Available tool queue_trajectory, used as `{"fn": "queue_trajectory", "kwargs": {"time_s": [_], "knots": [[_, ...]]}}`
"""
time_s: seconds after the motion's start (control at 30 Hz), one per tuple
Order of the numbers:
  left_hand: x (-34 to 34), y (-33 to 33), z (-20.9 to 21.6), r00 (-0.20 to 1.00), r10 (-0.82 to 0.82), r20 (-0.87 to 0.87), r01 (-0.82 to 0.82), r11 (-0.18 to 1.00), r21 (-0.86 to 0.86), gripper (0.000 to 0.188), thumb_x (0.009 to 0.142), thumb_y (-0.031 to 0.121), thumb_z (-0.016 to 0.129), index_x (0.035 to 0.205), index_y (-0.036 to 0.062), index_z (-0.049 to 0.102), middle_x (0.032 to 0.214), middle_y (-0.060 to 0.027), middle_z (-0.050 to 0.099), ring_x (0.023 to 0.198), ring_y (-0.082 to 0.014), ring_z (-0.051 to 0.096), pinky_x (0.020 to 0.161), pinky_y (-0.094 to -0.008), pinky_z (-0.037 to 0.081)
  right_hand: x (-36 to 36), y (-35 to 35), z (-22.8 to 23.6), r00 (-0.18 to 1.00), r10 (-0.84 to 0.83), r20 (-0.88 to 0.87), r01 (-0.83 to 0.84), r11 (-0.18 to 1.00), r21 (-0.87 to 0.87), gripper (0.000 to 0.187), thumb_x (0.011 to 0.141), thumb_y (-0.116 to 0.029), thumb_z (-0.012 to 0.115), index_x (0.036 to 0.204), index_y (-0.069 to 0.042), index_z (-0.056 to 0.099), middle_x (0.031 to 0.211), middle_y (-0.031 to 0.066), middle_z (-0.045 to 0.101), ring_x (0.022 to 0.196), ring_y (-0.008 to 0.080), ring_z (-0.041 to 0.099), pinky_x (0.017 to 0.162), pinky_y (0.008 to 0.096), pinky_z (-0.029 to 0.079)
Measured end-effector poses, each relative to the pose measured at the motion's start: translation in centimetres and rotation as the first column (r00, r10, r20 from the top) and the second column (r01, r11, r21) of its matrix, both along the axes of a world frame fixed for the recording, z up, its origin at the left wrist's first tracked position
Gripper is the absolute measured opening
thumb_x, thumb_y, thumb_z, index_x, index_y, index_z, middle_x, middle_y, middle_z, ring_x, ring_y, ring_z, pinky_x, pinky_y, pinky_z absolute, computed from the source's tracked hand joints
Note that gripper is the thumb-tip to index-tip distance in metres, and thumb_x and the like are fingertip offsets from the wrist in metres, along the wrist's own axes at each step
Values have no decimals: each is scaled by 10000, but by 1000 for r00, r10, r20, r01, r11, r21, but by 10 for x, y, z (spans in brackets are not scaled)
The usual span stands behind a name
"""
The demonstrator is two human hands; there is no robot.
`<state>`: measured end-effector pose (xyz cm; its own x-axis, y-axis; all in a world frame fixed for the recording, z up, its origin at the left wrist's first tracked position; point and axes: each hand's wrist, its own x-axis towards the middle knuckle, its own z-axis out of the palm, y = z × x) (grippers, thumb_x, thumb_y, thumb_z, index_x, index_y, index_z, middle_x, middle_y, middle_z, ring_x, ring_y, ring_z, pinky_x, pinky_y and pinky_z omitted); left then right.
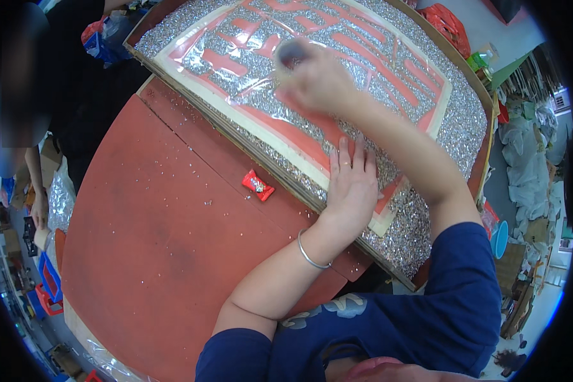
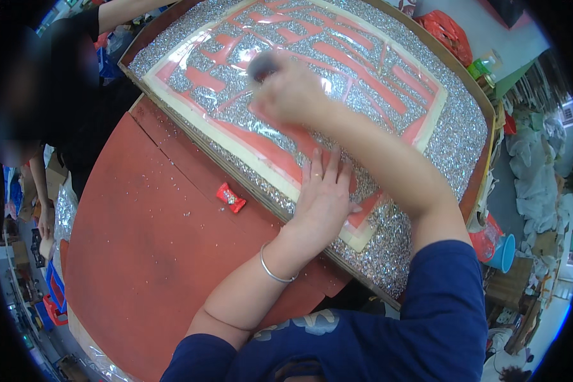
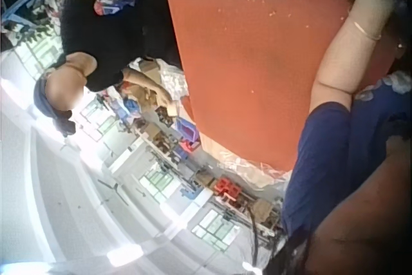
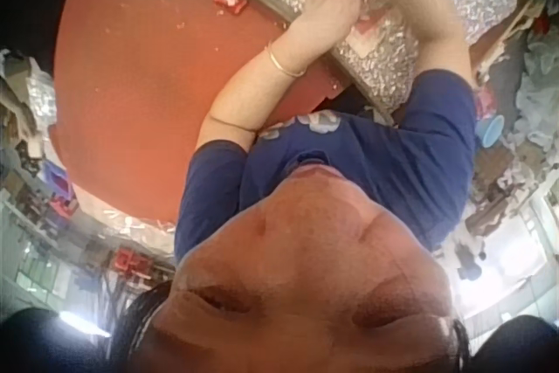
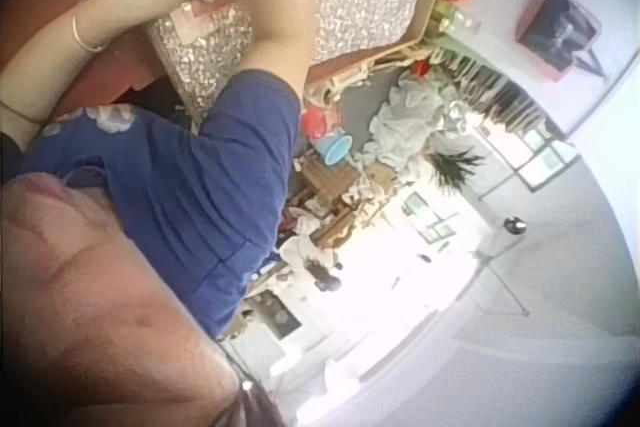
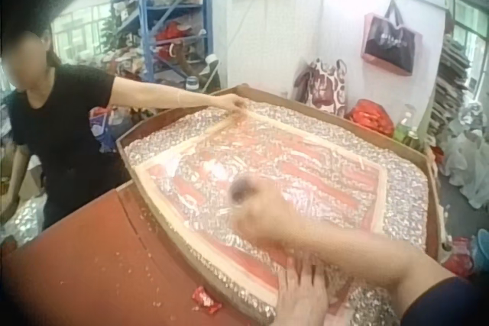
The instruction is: Applying glitter material onto cutout shoe patterns using a template and tape.
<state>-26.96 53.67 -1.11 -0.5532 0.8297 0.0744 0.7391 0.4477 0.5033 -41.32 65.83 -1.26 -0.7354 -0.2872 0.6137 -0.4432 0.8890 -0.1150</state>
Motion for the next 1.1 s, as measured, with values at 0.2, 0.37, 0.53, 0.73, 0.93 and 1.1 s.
{"fn": "queue_trajectory", "kwargs": {"time_s": [0.2,0.37,0.53,0.73,0.93,1.1], "knots": [[5,6,-5,998,-19,-60,20,1000,5,784,748,380,709,1331,-41,397,1392,-240,351,1326,-471,251,1066,-534,258,-42,25,18,866,-447,223,411,891,191,173,806,-214,553,884,-137,686,941,95,671,964,334,601,882,449,456],[-6,-3,-21,996,-75,-39,78,992,95,735,753,394,702,1299,-27,448,1333,-244,416,1314,-462,271,1039,-538,275,13,-38,8,983,-56,172,20,979,203,156,785,-211,573,857,-106,664,950,84,658,976,315,596,854,414,476],[-4,-4,0,995,-40,-96,42,999,17,736,765,396,707,1312,-14,434,1387,-279,369,1315,-480,280,1090,-483,259,84,89,26,886,-456,83,434,880,193,209,765,-273,599,797,-98,710,979,100,664,1114,312,528,831,406,503],[-8,-3,-2,985,-102,-140,100,995,-22,751,781,430,686,1324,-15,416,1400,-263,360,1287,-493,313,1059,-482,315,170,96,17,760,-634,140,617,773,150,291,754,-298,620,755,-16,697,981,185,652,1127,336,513,898,450,449],[4,-7,0,974,-84,-209,93,995,35,652,844,423,610,1270,-45,449,1362,-266,402,1274,-462,348,1058,-500,302,193,142,58,465,-878,114,844,479,243,245,791,-175,555,970,-56,673,1002,130,664,1197,356,467,976,552,313],[11,-1,2,970,-2,-243,4,1000,5,551,852,350,614,1208,-49,482,1285,-252,464,1220,-429,417,1021,-496,347,228,197,50,61,-985,164,983,88,163,343,851,-153,483,1154,-14,562,1059,174,637,1249,369,410,1019,600,235]]}}
